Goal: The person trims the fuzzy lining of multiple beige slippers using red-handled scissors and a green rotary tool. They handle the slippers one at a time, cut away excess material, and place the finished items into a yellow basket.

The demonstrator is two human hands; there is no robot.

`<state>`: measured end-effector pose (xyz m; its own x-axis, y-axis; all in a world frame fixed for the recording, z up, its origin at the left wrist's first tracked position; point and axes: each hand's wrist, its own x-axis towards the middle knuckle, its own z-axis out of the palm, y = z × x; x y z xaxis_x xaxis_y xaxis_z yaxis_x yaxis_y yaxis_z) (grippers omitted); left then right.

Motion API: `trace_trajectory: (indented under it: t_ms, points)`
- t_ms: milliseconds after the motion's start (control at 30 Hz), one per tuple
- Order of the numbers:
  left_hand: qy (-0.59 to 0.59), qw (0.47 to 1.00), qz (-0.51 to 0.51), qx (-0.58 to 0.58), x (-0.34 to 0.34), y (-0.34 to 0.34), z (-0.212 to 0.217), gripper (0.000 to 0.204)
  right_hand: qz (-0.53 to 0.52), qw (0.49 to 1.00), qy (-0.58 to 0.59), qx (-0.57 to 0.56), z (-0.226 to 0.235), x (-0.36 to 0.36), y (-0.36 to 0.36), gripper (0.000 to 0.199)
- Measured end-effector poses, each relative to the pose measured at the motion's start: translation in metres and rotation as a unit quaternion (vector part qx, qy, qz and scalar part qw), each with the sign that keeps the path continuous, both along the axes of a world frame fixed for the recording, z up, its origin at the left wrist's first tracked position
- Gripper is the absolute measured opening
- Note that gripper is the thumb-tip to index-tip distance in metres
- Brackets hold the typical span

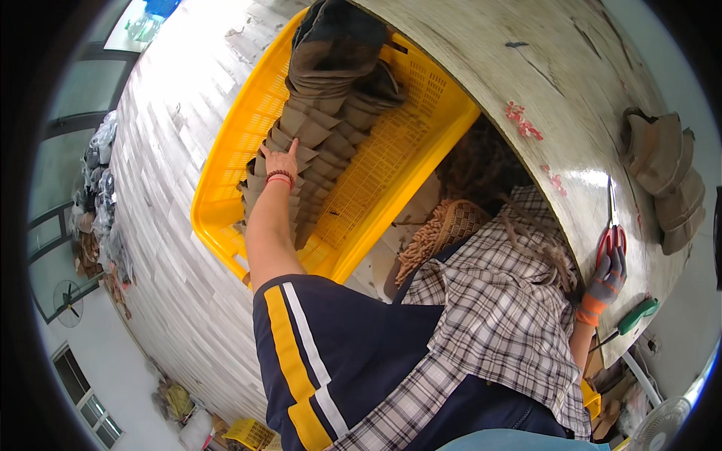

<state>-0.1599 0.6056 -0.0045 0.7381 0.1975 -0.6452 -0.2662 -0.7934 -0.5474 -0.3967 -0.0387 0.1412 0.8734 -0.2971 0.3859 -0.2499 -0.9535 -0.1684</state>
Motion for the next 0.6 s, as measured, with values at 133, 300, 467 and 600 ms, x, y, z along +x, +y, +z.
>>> trace_trajectory:
  t_ms: [133, 300, 467, 600]
  points:
    - [-0.044, 0.993, -0.104, 0.034, 0.013, -0.015, -0.008, 0.053, -0.004, 1.0, 0.003, -0.001, 0.002, 0.0, 0.003, 0.025]
    - [-0.031, 0.966, -0.244, 0.085, 0.032, -0.042, 0.005, 0.039, -0.008, 1.0, 0.005, 0.01, 0.0, 0.002, -0.001, 0.024]
    - [0.022, 0.964, -0.261, 0.05, 0.053, -0.058, 0.008, 0.04, -0.012, 1.0, 0.006, -0.001, 0.0, -0.001, -0.004, 0.024]
    - [-0.012, 0.972, -0.232, -0.026, 0.061, -0.055, -0.011, 0.044, -0.016, 1.0, 0.002, 0.007, 0.001, 0.001, -0.003, 0.023]
